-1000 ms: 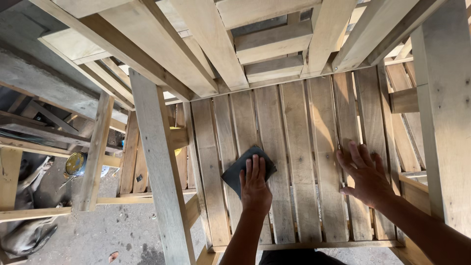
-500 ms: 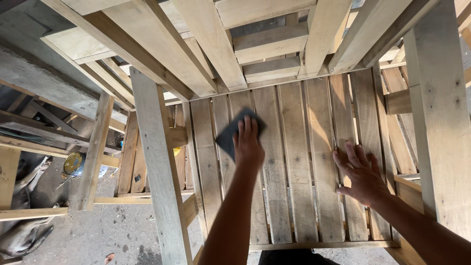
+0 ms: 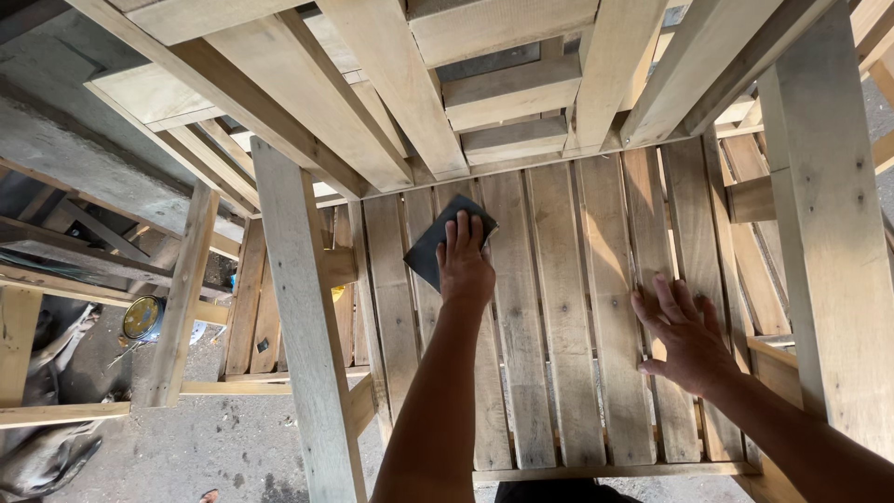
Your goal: The person sands a wooden chair/bench frame by hand using a sanding block, working over the backrest slats, armrests, and seat slats, steadying the furniture with the other hand and repositioning around it to sand different surfaces.
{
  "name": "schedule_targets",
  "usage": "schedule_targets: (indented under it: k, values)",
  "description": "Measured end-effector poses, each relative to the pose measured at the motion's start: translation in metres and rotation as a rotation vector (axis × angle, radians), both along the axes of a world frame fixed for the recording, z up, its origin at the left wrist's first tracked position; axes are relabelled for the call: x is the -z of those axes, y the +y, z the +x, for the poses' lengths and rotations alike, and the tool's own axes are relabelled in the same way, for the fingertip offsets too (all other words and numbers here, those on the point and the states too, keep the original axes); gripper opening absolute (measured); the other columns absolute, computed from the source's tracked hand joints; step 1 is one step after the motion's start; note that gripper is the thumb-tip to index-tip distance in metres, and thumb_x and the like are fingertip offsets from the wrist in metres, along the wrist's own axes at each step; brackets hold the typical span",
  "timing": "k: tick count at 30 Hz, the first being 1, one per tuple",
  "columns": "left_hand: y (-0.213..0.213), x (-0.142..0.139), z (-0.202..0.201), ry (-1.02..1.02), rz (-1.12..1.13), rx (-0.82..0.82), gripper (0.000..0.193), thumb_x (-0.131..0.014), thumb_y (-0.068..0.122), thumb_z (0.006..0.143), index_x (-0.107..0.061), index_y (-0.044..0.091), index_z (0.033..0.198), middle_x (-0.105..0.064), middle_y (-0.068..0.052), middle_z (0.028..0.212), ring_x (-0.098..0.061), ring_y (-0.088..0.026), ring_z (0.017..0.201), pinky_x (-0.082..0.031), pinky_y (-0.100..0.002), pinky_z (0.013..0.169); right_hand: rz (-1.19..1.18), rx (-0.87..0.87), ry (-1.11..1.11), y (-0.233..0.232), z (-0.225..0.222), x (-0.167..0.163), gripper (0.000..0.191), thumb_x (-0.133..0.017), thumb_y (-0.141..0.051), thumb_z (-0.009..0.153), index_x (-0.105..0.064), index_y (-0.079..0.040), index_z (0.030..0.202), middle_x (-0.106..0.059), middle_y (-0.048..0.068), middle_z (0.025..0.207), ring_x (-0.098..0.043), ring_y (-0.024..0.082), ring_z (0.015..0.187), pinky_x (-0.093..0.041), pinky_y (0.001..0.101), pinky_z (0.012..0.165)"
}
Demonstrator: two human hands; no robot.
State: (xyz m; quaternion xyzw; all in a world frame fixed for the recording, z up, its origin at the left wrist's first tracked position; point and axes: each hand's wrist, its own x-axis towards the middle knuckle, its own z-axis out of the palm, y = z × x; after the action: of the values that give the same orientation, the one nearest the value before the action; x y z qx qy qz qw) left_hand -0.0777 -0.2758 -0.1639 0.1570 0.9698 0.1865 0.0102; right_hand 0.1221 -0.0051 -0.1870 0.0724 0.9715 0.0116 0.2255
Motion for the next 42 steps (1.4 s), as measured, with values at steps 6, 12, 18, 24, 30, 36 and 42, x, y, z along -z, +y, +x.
schedule_targets:
  k: [6,12,18,24,30,36,42]
  values:
    - [-0.013,0.029,0.108,0.02,0.028,0.06,0.068,-0.056,0.006,0.098,-0.027,0.009,0.159,-0.018,-0.015,0.169,-0.016,-0.035,0.156,-0.016,-0.058,0.124,0.01,0.005,-0.022,0.003,-0.004,0.0,0.123,-0.08,-0.065,0.075,0.006,-0.04,0.159,0.029,0.006,0.17,0.013,0.028,0.16,-0.001,0.0538,0.13]
    - [-0.019,0.028,0.142,-0.996,1.127,-0.486,0.052,-0.047,0.027,0.104,-0.047,-0.004,0.145,-0.063,-0.032,0.134,-0.06,-0.047,0.124,-0.049,-0.059,0.107,-0.324,0.194,0.24,-0.017,-0.004,0.003,0.109,-0.075,-0.06,0.075,-0.01,-0.036,0.16,0.005,0.005,0.173,-0.007,0.032,0.158,-0.013,0.0523,0.127]
    - [-0.025,-0.006,0.124,-1.132,2.097,-0.551,0.053,-0.05,0.032,0.102,-0.049,-0.004,0.141,-0.063,-0.022,0.137,-0.061,-0.036,0.125,-0.044,-0.052,0.113,-1.531,0.5,-0.022,-0.098,0.01,0.005,0.089,-0.044,-0.063,0.088,-0.019,-0.026,0.165,-0.024,0.007,0.171,-0.031,0.028,0.153,-0.028,0.0477,0.119]
    - [-0.014,0.006,0.131,-1.118,1.913,-0.438,0.048,-0.053,0.026,0.104,-0.051,0.0,0.145,-0.062,-0.02,0.14,-0.061,-0.035,0.127,-0.045,-0.05,0.116,-1.814,1.013,0.111,-0.125,-0.011,-0.009,0.069,-0.043,-0.055,0.101,-0.04,0.0,0.143,-0.054,0.03,0.139,-0.057,0.039,0.13,-0.05,0.0466,0.105]
    - [-0.062,0.018,0.05,-0.088,0.067,-0.231,0.09,-0.07,0.036,0.094,-0.017,0.011,0.163,0.0,-0.019,0.173,-0.002,-0.039,0.158,-0.007,-0.061,0.122,-0.771,-0.034,0.756,-0.075,-0.011,-0.009,0.051,-0.042,-0.015,0.101,-0.045,-0.004,0.151,-0.048,0.024,0.151,-0.043,0.04,0.144,-0.043,0.0478,0.116]
    - [-0.05,0.011,-0.003,-0.254,-0.078,-0.203,0.086,-0.05,0.069,0.095,-0.003,0.045,0.163,0.016,-0.015,0.174,0.018,-0.042,0.157,0.009,-0.075,0.116,-0.353,-0.671,0.333,-0.095,0.042,0.03,0.101,-0.077,-0.021,0.073,-0.026,-0.023,0.161,-0.021,0.01,0.168,-0.013,0.039,0.154,-0.011,0.0694,0.118]
    - [-0.028,0.012,-0.009,-0.093,-0.131,-0.287,0.082,-0.032,0.08,0.092,-0.009,0.045,0.163,0.01,-0.014,0.172,0.015,-0.045,0.156,0.007,-0.078,0.115,-0.296,-0.531,0.378,-0.109,-0.032,0.018,0.096,-0.078,-0.02,0.075,-0.03,-0.028,0.158,-0.018,0.009,0.168,-0.013,0.036,0.155,-0.008,0.0716,0.118]
